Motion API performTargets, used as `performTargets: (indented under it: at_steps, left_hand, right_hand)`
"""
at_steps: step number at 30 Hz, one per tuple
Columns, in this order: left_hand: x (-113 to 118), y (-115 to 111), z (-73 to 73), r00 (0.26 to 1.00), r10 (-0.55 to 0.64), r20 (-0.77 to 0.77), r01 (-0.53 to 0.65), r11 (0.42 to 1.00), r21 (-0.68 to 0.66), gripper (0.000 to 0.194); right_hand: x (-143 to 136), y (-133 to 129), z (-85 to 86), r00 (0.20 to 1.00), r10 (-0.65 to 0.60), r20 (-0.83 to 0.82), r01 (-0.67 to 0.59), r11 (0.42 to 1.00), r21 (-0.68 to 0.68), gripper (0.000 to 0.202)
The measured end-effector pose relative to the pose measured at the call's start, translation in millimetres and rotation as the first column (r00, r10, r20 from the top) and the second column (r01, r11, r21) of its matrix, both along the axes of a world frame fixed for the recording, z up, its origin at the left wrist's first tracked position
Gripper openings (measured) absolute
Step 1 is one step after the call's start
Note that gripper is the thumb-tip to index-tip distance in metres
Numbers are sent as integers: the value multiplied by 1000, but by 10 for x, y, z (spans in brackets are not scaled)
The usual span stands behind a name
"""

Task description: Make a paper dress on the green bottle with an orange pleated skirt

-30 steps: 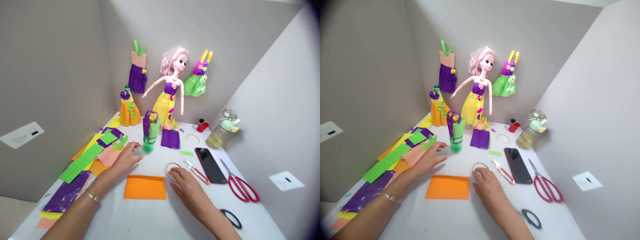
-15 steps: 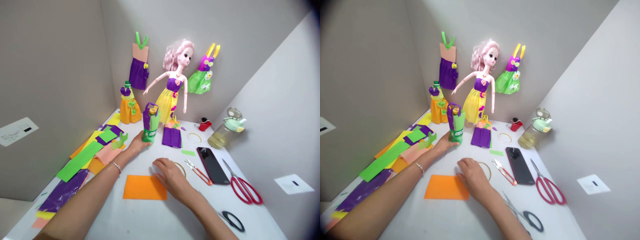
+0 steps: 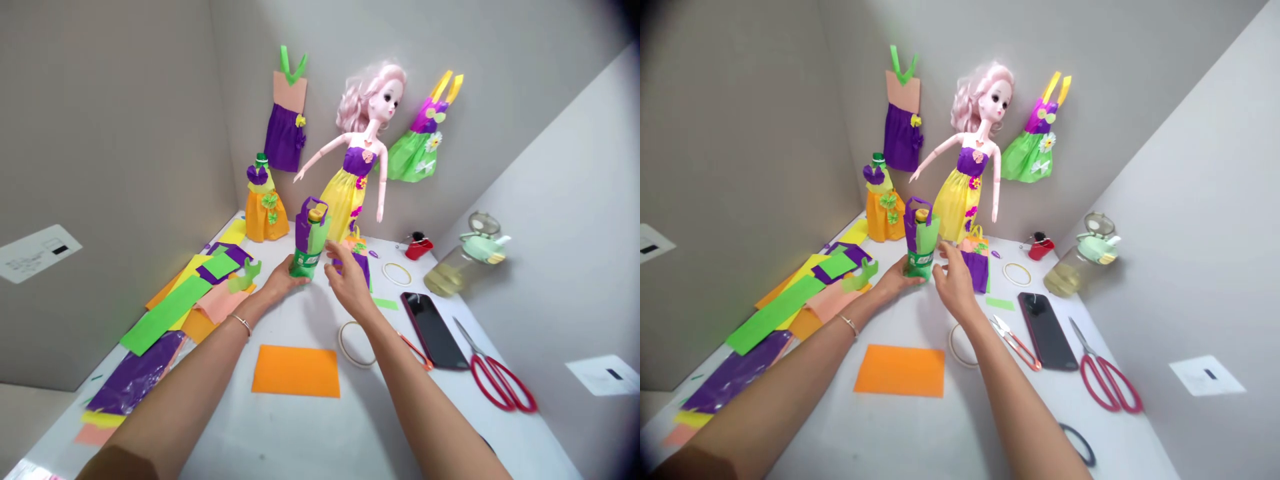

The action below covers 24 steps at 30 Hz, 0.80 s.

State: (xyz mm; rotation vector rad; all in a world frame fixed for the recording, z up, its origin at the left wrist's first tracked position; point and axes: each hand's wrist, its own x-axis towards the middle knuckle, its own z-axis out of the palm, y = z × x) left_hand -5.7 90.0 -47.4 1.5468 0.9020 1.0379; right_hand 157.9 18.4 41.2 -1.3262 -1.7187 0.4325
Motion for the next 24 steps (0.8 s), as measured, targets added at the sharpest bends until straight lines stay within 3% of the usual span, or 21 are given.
performTargets:
  at_steps: [3, 9, 16, 24]
  left_hand:
    - [3, 6, 5, 1000, -5, 19, 5, 1000, -8, 65]
    - [6, -18, 51, 1000, 7, 23, -7, 1000, -26, 64]
    - [8, -30, 81, 1000, 21, 10, -21, 999, -28, 61]
    - [-57, -19, 121, 999, -46, 22, 46, 999, -20, 70]
  right_hand:
    - [-46, 104, 12, 1000, -5, -21, 5, 1000, -7, 48]
    - [-67, 126, -34, 999, -29, -16, 28, 999, -43, 43]
    - [-56, 173, 1, 999, -35, -31, 34, 999, -27, 62]
    - [-60, 186, -98, 996, -6, -86, 2, 999, -52, 55]
